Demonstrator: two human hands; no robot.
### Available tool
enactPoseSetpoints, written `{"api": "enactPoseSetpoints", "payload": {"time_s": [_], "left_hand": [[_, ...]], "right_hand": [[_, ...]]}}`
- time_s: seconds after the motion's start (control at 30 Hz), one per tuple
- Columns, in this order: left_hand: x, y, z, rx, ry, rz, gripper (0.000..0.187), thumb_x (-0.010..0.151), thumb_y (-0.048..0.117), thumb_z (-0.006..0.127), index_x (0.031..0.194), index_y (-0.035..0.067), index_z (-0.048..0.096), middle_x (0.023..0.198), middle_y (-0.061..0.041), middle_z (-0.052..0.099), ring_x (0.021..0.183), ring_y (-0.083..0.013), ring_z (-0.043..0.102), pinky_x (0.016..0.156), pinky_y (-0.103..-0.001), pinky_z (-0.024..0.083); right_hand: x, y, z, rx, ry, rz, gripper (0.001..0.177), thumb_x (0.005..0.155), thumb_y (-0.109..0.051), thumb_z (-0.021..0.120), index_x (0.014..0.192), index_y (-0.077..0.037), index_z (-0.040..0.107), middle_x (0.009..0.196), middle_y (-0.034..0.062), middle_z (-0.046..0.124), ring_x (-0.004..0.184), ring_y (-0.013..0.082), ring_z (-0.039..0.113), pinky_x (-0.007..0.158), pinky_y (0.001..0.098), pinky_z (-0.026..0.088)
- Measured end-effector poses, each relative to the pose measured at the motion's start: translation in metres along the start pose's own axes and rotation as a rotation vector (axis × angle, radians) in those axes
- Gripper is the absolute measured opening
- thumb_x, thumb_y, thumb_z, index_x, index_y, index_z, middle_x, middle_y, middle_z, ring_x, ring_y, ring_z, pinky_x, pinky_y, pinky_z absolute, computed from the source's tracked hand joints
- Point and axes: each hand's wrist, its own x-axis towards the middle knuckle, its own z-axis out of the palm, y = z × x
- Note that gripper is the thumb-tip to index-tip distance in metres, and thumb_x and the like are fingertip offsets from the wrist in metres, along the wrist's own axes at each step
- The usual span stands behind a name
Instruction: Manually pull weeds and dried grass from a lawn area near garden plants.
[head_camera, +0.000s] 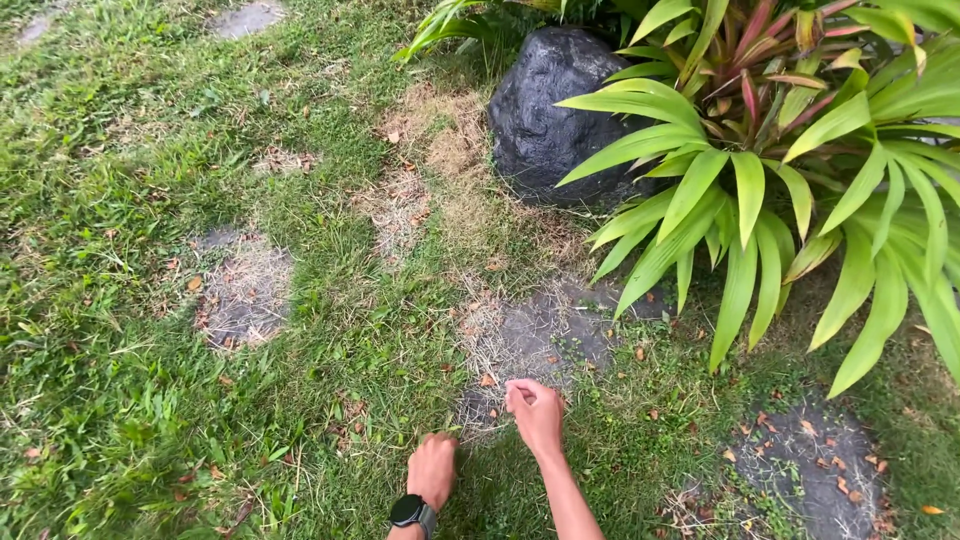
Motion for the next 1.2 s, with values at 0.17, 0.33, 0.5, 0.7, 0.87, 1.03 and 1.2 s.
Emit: {"api": "enactPoseSetpoints", "payload": {"time_s": [0.17,0.33,0.5,0.7,0.87,1.03,1.2], "left_hand": [[0.022,-0.013,-0.011,-0.2,0.01,-0.026,0.021,0.09,-0.004,0.059,0.098,0.009,0.074,0.094,-0.014,0.073,0.078,-0.0241,0.071,0.068,-0.035,0.062],[0.026,0.007,-0.092,-0.412,0.157,-0.044,0.026,0.091,-0.001,0.057,0.091,0.011,0.079,0.073,-0.009,0.076,0.061,-0.0212,0.071,0.06,-0.035,0.059],[-0.001,0.047,-0.165,-0.547,0.314,-0.078,0.018,0.096,0.021,0.065,0.107,0.012,0.076,0.072,-0.013,0.074,0.055,-0.024,0.068,0.059,-0.039,0.056],[0.005,0.006,-0.097,-0.347,0.244,-0.109,0.039,0.085,0.025,0.077,0.121,0.011,0.068,0.121,-0.015,0.066,0.101,-0.03,0.066,0.086,-0.044,0.056],[-0.016,-0.014,-0.058,-0.228,0.177,-0.146,0.048,0.079,0.014,0.077,0.125,0.011,0.066,0.133,-0.017,0.058,0.122,-0.0352,0.056,0.094,-0.046,0.053],[-0.01,-0.033,-0.021,-0.114,0.172,-0.165,0.023,0.088,0.0,0.065,0.109,0.006,0.071,0.116,-0.016,0.066,0.108,-0.0314,0.066,0.086,-0.042,0.059],[-0.012,-0.041,-0.029,-0.276,0.126,-0.202,0.015,0.09,0.0,0.061,0.091,0.004,0.075,0.086,-0.014,0.073,0.076,-0.0299,0.074,0.068,-0.041,0.063]], "right_hand": [[-0.025,0.001,0.008,-0.15,-0.153,-0.026,0.023,0.091,-0.022,0.073,0.113,-0.018,0.075,0.104,0.0016,0.076,0.075,0.0132,0.073,0.079,0.0372,0.061],[-0.05,0.022,0.034,-0.453,-0.41,-0.062,0.039,0.083,-0.028,0.083,0.119,-0.023,0.071,0.121,-0.0019,0.069,0.087,0.0121,0.07,0.091,0.0401,0.056],[-0.051,0.041,0.051,-0.696,-0.496,-0.213,0.024,0.085,-0.01,0.071,0.108,-0.014,0.075,0.099,0.0089,0.075,0.071,0.014,0.065,0.068,0.0306,0.062],[-0.02,0.057,0.053,-0.539,-0.558,-0.173,0.029,0.086,0.007,0.055,0.089,-0.007,0.08,0.087,0.0111,0.078,0.054,0.0079,0.064,0.052,0.0202,0.055],[-0.018,0.001,0.039,-0.302,-0.399,-0.12,0.025,0.091,-0.004,0.057,0.091,-0.008,0.081,0.094,0.0097,0.079,0.049,0.0072,0.058,0.04,0.0222,0.046],[0.019,-0.016,0.048,-0.232,-0.244,-0.186,0.019,0.095,-0.016,0.063,0.104,-0.013,0.079,0.092,0.0104,0.082,0.048,0.0104,0.057,0.039,0.0236,0.041],[0.018,-0.042,0.064,-0.201,-0.153,-0.233,0.024,0.091,-0.018,0.069,0.114,-0.014,0.076,0.101,0.0073,0.08,0.066,0.011,0.074,0.051,0.028,0.058]]}}
